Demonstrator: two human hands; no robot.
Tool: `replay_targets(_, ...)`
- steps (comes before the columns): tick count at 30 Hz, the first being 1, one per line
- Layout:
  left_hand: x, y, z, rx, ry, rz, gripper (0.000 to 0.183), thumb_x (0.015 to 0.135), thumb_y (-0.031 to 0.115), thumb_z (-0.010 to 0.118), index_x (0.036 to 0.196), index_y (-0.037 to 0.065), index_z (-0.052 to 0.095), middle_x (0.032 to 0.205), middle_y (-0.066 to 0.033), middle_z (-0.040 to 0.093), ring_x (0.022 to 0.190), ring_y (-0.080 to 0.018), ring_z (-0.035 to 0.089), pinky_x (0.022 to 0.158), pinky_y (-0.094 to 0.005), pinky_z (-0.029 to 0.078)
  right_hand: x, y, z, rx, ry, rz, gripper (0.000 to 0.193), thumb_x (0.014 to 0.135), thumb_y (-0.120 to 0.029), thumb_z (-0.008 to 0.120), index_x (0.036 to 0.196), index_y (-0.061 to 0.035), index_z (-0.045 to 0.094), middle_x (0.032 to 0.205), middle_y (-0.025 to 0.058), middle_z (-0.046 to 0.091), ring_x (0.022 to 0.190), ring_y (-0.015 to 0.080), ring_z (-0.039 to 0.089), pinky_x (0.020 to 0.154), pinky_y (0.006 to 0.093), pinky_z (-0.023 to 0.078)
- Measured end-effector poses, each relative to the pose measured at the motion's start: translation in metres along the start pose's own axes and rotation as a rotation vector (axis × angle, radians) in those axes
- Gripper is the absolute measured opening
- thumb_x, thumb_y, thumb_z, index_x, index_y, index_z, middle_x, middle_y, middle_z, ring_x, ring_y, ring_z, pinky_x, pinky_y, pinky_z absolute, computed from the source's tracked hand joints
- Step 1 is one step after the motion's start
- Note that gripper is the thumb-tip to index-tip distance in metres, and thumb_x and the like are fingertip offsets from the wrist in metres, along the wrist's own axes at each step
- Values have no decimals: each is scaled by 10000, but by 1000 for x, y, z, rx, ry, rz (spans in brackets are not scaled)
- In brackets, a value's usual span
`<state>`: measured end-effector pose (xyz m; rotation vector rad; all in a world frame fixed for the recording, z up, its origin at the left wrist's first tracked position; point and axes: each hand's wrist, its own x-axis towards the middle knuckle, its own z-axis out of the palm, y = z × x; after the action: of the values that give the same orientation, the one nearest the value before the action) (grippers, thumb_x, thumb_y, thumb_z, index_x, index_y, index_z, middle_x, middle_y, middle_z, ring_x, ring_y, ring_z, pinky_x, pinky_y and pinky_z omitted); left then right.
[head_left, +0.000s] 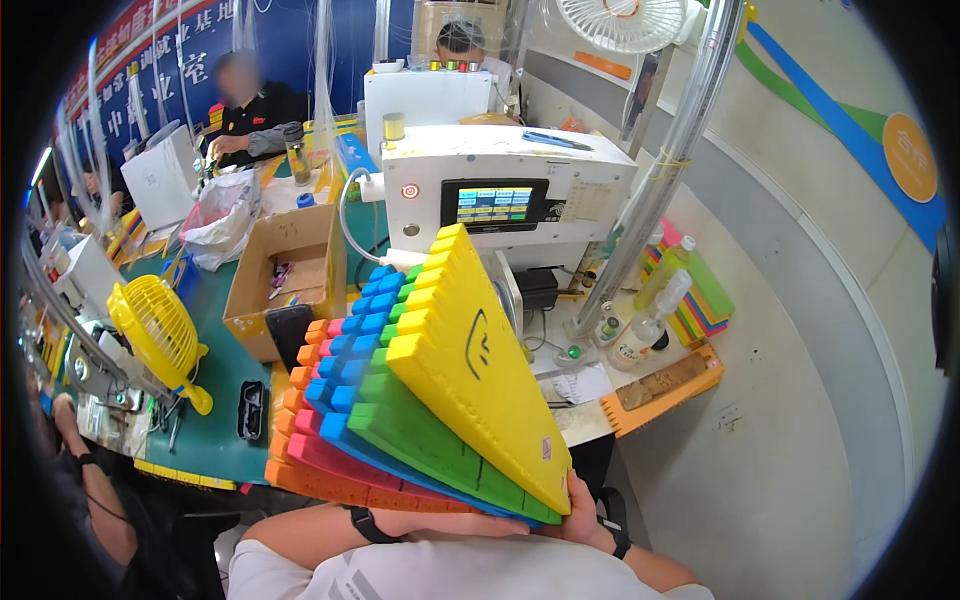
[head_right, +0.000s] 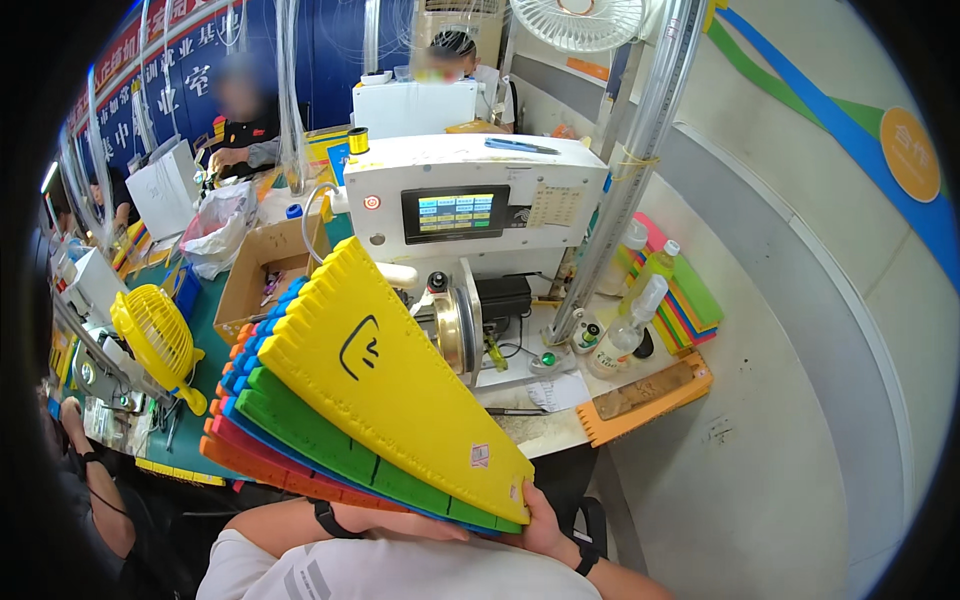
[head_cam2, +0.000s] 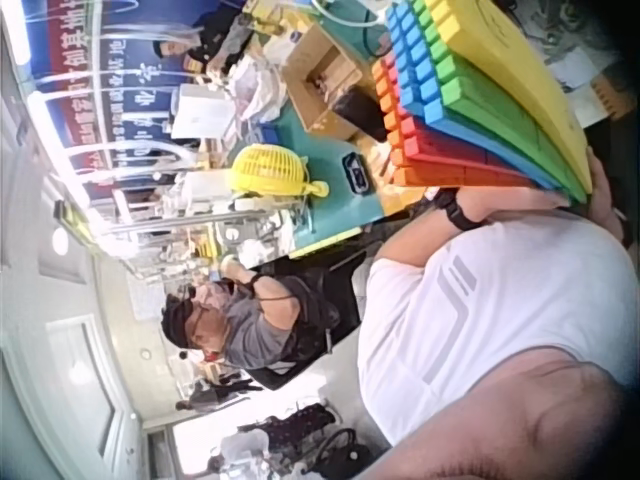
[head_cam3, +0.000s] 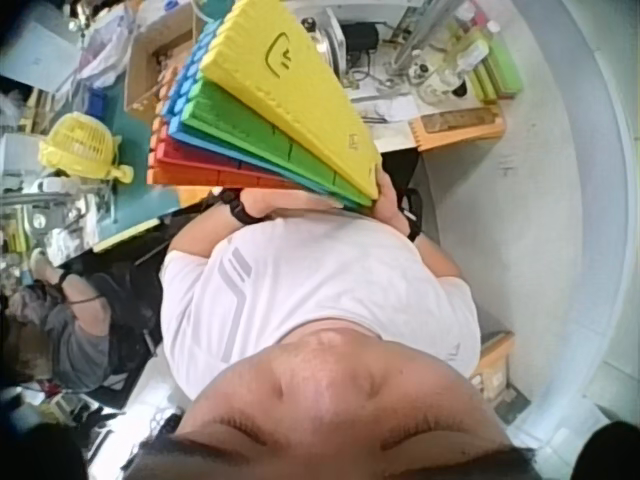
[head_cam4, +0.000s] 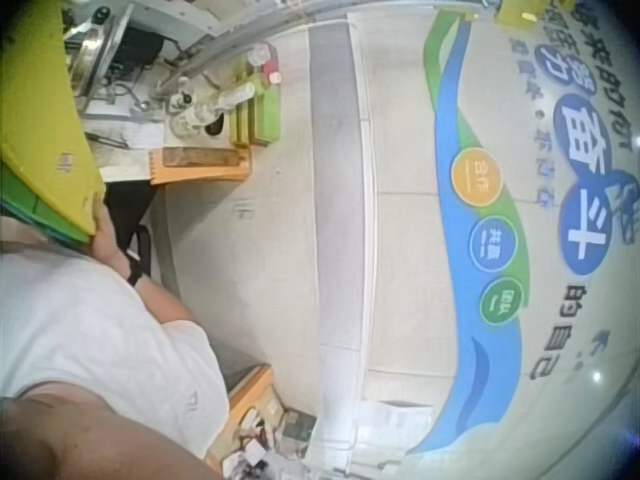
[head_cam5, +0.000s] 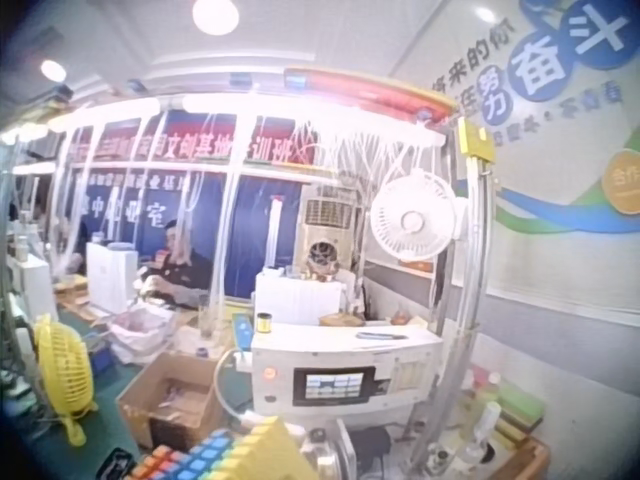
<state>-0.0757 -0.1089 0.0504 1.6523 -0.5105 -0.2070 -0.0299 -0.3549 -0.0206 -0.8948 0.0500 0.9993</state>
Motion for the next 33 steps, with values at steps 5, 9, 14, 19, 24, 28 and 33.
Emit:
replay_targets(5,1,-6,-2,50,-45,-62,601,949,405,823,1446,115,651,1446,-81,674,1310,-270,636,1126,-404,505,3,-1,7,-65,-3,-11,746,1104,-637,309,1699,-188,290,1681,129,413,1515,340,439,1245,590,345)
replay_targets(9,-26,-16,-1,-127,50,-38,725,945,501,801,1526,134,570,1525,-86,611,1375,-289,590,1159,-446,485,4,-3,9,17,21,67,730,1110,-608,337,1691,-167,301,1673,125,427,1521,328,430,1252,564,336)
replay_targets(14,-59,-8,-35,-446,350,152,890,918,592,791,1611,152,449,1584,-102,544,1420,-303,548,1186,-478,460,13,-10,-18,161,-145,-184,772,1030,-446,632,1662,-97,358,1596,104,532,1490,293,476,1243,479,367)
replay_targets(19,-102,-18,-39,-728,556,244,1023,896,665,783,1678,166,353,1630,-116,491,1457,-314,515,1208,-504,440,-5,-82,-20,-97,-144,-542,1002,882,-360,841,1670,-77,292,1545,173,539,1444,316,536,1207,459,436)
replay_targets(24,-107,11,-36,-613,666,185,1258,796,906,664,1708,183,185,1674,-221,381,1437,-425,524,1127,-558,513,-31,-92,-49,-302,-87,-445,940,882,-279,821,1647,-66,317,1466,130,569,1389,262,554,1184,402,440)
replay_targets(28,-116,3,-15,-473,678,-45,887,882,707,741,1407,23,531,1543,-286,513,1297,-394,648,1087,-489,551,-43,-70,-59,-414,-53,-280,799,890,-220,788,1564,-61,389,1420,105,560,1329,211,549,1173,364,413)
replay_targets(33,-116,8,-6,-415,693,-146,681,941,554,747,1215,-55,614,1357,-270,658,1265,-339,669,1095,-446,533,-49,-67,-56,-427,3,-329,812,875,-204,781,1568,-66,383,1416,95,554,1337,206,537,1180,359,401)
